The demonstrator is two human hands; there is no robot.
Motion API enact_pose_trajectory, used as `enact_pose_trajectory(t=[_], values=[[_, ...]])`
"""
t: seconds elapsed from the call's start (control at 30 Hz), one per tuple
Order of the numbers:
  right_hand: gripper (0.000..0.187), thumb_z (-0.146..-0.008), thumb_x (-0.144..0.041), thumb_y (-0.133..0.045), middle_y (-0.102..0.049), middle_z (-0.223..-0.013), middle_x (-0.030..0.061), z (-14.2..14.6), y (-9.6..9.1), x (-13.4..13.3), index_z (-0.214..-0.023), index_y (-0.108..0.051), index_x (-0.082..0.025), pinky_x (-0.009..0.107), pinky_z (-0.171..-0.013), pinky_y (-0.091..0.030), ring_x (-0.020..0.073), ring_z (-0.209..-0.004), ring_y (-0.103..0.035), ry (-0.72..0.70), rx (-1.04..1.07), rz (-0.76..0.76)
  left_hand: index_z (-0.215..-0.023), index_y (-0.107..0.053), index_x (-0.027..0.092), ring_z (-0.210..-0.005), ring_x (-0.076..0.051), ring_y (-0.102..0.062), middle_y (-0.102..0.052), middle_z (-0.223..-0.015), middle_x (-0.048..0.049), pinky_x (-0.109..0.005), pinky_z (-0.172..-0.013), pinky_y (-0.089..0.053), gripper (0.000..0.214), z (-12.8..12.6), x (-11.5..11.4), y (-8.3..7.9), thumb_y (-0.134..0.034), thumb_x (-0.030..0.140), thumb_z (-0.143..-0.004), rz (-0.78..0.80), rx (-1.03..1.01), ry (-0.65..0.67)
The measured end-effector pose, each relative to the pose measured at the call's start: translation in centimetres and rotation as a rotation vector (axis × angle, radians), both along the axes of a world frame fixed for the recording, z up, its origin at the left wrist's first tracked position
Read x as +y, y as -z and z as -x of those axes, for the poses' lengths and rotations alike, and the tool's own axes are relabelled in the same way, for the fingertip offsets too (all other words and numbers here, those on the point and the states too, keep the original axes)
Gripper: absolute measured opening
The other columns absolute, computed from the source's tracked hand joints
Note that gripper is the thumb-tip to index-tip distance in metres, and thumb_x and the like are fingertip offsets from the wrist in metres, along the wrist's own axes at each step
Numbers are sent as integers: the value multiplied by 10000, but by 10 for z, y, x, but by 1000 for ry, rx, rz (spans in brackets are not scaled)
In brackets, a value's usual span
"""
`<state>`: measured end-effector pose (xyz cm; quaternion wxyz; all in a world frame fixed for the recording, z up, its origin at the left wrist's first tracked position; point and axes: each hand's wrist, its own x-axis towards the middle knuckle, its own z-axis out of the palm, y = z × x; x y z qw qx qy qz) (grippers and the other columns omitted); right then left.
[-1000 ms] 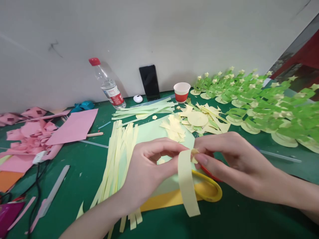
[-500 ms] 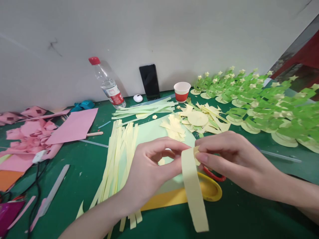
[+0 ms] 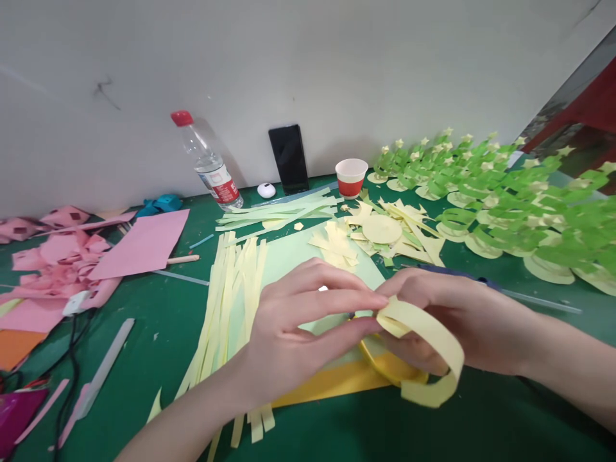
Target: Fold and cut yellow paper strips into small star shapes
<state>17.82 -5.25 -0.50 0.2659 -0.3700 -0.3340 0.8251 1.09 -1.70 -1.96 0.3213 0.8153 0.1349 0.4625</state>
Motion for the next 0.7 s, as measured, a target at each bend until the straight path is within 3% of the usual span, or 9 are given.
enact_pose_trajectory(t=[0.23, 0.4, 0.5, 0.6, 0.7], values=[[204, -636, -276, -515, -221, -501, -75, -2, 9, 0, -529, -369, -182, 229, -416, -88, 48, -427, -170, -70, 130, 68, -777, -707, 140, -674, -140, -610, -675, -715, -47, -258, -617, -502, 96, 0, -1, 1, -680, 59, -733, 5, -7, 17], [278, -738, -261, -482, -218, -512, -73, 0, 5, -1, -522, -322, -188, 243, -446, -130, 58, -446, -192, -114, 54, -70, -757, -722, 203, -667, -135, -610, -678, -709, -18, -256, -627, -504, 172, 0, -3, -1, -703, 41, -701, 223, -19, -13], [250, -792, -261, -473, -314, -527, -57, 1, 4, -3, -564, -421, -171, 227, -445, -197, 67, -470, -268, 50, -161, -282, -703, -718, 215, -645, -130, -610, -679, -679, -3, -243, -612, -510, 171, -1, -4, -4, -715, 46, -681, 377, -65, -64], [101, -769, -223, -504, -442, -589, -32, 1, 2, -5, -682, -522, -174, 208, -425, -257, 81, -495, -369, 310, -392, -636, -642, -695, 211, -624, -124, -611, -682, -651, 12, -233, -615, -519, 159, 0, -5, -8, -718, 55, -666, 489, -47, -153], [31, -739, -200, -526, -532, -668, 8, 1, 1, -6, -747, -554, -189, 216, -415, -329, 126, -556, -492, 361, -496, -801, -632, -677, 201, -613, -115, -610, -674, -638, 24, -219, -617, -523, 132, 0, -6, -10, -708, 80, -676, 540, -24, -202]])
